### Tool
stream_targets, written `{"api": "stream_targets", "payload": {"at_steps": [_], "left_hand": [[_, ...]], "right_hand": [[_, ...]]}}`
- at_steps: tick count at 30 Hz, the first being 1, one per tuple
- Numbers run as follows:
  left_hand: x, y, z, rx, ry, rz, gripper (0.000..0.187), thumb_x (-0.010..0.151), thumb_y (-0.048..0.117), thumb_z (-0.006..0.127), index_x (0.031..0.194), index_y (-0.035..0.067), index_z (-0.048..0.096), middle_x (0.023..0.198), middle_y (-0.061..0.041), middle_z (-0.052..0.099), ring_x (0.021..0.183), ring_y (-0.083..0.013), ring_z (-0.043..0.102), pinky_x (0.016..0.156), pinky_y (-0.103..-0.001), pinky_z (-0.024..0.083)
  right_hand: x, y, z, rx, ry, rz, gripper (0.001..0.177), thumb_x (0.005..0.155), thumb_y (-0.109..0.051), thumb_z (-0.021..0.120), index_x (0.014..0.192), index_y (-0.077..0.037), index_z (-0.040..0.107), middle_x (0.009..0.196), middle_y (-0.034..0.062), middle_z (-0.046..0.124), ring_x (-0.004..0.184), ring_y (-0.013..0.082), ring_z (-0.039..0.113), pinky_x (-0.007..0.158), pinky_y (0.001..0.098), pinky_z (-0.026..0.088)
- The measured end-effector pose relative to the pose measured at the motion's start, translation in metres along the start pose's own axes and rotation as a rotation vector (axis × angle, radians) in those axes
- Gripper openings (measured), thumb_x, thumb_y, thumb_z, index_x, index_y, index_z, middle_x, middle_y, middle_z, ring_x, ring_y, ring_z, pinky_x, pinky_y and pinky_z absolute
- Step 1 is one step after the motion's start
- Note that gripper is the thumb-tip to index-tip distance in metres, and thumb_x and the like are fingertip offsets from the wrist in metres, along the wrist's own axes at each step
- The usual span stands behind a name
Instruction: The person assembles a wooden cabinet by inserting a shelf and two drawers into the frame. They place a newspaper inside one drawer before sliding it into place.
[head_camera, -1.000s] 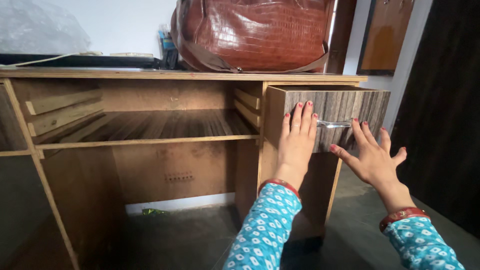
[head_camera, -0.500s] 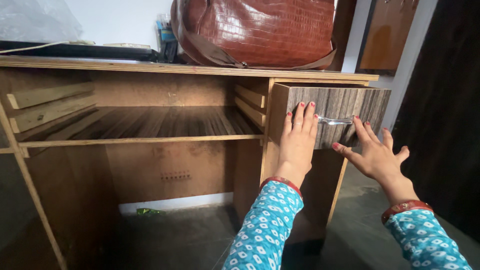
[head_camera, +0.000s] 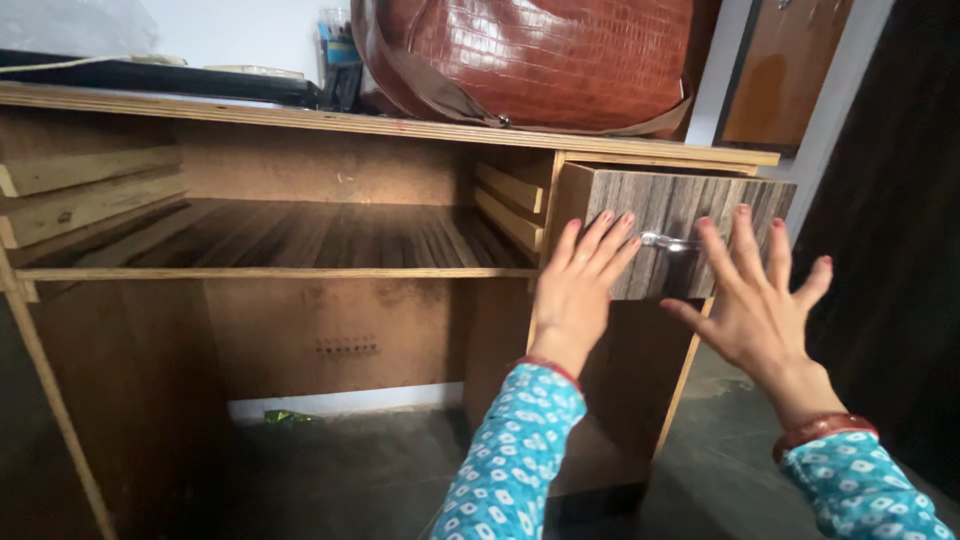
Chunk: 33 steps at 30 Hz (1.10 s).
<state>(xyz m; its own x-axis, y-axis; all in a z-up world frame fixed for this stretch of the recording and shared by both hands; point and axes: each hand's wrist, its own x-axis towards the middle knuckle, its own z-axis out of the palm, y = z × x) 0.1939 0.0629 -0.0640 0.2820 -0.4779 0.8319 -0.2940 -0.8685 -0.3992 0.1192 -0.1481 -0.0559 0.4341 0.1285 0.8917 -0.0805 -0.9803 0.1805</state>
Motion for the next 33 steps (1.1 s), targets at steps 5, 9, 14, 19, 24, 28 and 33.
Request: {"api": "stream_targets", "payload": {"at_steps": [5,9,14,19,24,28,33], "left_hand": [[-0.023,0.001,0.025,0.112,-0.017,-0.008,0.076,0.098,0.057,0.046,0.165,0.035,0.017,0.173,0.009,0.004,0.158,-0.0176,0.001,0.124,-0.055,-0.001],[-0.041,-0.010,0.036,0.116,0.011,0.036,0.077,0.099,0.062,0.045,0.166,0.035,0.018,0.174,0.008,0.005,0.159,-0.0175,0.001,0.126,-0.055,-0.001],[-0.053,-0.026,0.037,0.154,-0.043,0.104,0.076,0.098,0.064,0.042,0.165,0.034,0.021,0.173,0.008,0.007,0.158,-0.0180,0.002,0.124,-0.057,0.000],[-0.046,-0.035,0.032,0.092,-0.081,0.136,0.076,0.096,0.066,0.042,0.163,0.035,0.025,0.173,0.008,0.008,0.158,-0.0197,0.002,0.124,-0.060,0.000],[-0.043,-0.031,0.026,0.043,-0.173,0.106,0.075,0.098,0.068,0.040,0.163,0.033,0.027,0.173,0.006,0.007,0.159,-0.0218,0.000,0.124,-0.061,-0.002],[-0.030,-0.036,0.026,0.184,-0.111,0.082,0.075,0.097,0.064,0.042,0.163,0.033,0.025,0.173,0.003,0.007,0.158,-0.0203,0.000,0.122,-0.061,-0.001],[-0.027,-0.048,0.031,0.145,-0.054,0.034,0.070,0.099,0.057,0.044,0.163,0.036,0.023,0.173,0.002,0.008,0.158,-0.0209,0.001,0.122,-0.062,0.001]], "right_hand": [[0.019,-0.016,-0.010,-0.082,0.001,-0.165,0.099,0.066,-0.076,0.056,0.156,-0.045,0.031,0.172,0.0072,0.018,0.158,0.0414,0.014,0.108,0.0880,0.006],[0.027,-0.019,-0.010,-0.031,0.007,-0.196,0.093,0.067,-0.080,0.053,0.152,-0.049,0.033,0.171,0.0080,0.017,0.156,0.0421,0.012,0.106,0.0887,0.002],[0.030,-0.019,-0.001,-0.011,-0.006,-0.174,0.096,0.063,-0.085,0.053,0.150,-0.049,0.034,0.169,0.0090,0.016,0.154,0.0426,0.010,0.102,0.0888,0.001],[0.034,-0.015,0.009,-0.059,-0.116,-0.109,0.108,0.053,-0.084,0.062,0.151,-0.053,0.029,0.168,0.0093,0.012,0.153,0.0417,0.006,0.101,0.0881,0.001],[0.042,-0.016,0.017,-0.113,-0.349,-0.007,0.122,0.047,-0.084,0.073,0.153,-0.057,0.018,0.169,0.0075,0.004,0.154,0.0405,-0.001,0.101,0.0870,0.002],[0.068,-0.005,0.014,-0.076,-0.540,0.049,0.134,0.046,-0.082,0.080,0.157,-0.057,0.009,0.171,0.0069,-0.008,0.152,0.0391,-0.010,0.102,0.0855,0.002],[0.080,0.010,0.012,-0.103,-0.699,0.152,0.129,0.053,-0.077,0.084,0.154,-0.055,0.008,0.170,0.0069,-0.017,0.154,0.0386,-0.018,0.105,0.0842,0.004]]}}
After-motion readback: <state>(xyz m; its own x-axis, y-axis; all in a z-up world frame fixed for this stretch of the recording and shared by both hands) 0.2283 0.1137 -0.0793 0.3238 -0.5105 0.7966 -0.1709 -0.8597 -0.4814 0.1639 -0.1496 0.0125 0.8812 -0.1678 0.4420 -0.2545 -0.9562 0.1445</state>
